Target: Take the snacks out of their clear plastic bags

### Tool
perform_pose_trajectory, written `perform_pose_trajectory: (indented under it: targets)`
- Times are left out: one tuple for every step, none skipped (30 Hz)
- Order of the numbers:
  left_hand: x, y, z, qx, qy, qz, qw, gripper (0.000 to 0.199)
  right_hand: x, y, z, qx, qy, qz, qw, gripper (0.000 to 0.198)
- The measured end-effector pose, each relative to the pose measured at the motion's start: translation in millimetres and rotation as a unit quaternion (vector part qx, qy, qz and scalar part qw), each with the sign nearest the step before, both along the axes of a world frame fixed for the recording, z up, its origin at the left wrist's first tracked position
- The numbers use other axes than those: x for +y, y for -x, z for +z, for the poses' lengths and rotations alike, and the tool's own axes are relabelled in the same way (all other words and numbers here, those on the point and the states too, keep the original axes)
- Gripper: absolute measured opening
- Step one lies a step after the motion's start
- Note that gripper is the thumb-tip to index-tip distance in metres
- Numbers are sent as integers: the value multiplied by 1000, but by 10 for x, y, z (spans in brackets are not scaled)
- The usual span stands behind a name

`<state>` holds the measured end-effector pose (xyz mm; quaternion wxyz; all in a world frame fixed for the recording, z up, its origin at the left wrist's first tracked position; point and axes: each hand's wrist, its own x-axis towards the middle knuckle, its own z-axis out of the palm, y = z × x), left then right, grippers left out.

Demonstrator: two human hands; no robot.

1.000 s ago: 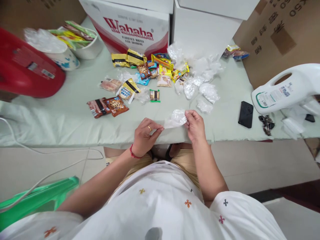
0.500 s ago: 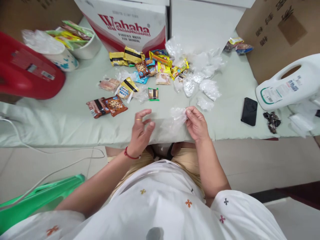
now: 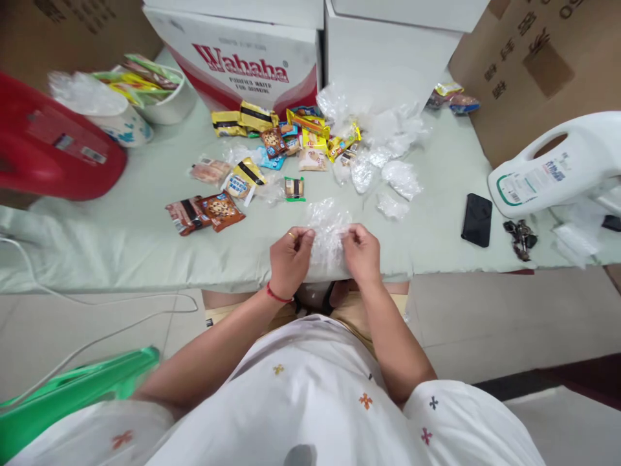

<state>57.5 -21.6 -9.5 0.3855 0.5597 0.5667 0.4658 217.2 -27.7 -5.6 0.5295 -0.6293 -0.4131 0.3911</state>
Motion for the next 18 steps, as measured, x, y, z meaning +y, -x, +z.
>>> perform_pose_trajectory:
  targets:
    - [30,32,-23,-36,23,14,999,28,20,-12,-39,14,6,-29,999,40]
    - [61,70,-51,-74,49,25,996,29,42,-33,-71,36,10,-57,998,40]
    - [87,113,-82,-109,75,35,991,30,60,-55,-94,57,15,-78,995,41]
    - [106,156,-114,-139,97,45,984,31,69,-74,-107,72,17,-87,993,42]
    - [116,196,-143,-162,112,58,979,31,66,-84,-110,79,16,-84,993,43]
    - [115,228,-166,-176,119,72,974,31,49,-79,-106,78,9,-73,994,43]
    - [106,252,-182,-182,117,86,972,31,21,-59,-96,69,-4,-58,996,44]
    - [90,266,-189,-181,109,96,973,32,-15,-24,-85,53,-18,-36,998,46]
    - [72,270,-189,-174,95,101,975,33,-53,24,-75,34,-29,-4,999,48]
    - [55,265,-182,-165,82,100,978,33,-88,80,-70,14,-33,34,999,52]
    - [43,254,-173,-159,70,97,980,34,-115,139,-71,-1,-27,73,997,53]
    - [37,240,-164,-160,66,93,980,35,-130,193,-78,-6,-14,102,995,50]
    - [39,226,-158,-171,69,89,979,35,-131,239,-89,2,2,113,994,43]
    - [48,217,-156,-188,80,85,975,36,-119,270,-102,23,16,105,994,38]
    - [62,215,-159,-210,97,82,969,37,-97,286,-114,54,27,80,995,36]
    - [76,222,-165,-230,116,82,963,37,-69,286,-120,89,33,46,994,36]
    - [86,237,-170,-244,129,88,957,38,-39,274,-120,122,35,14,992,37]
    - [88,259,-170,-246,129,103,955,38,-14,254,-114,146,35,-12,989,38]
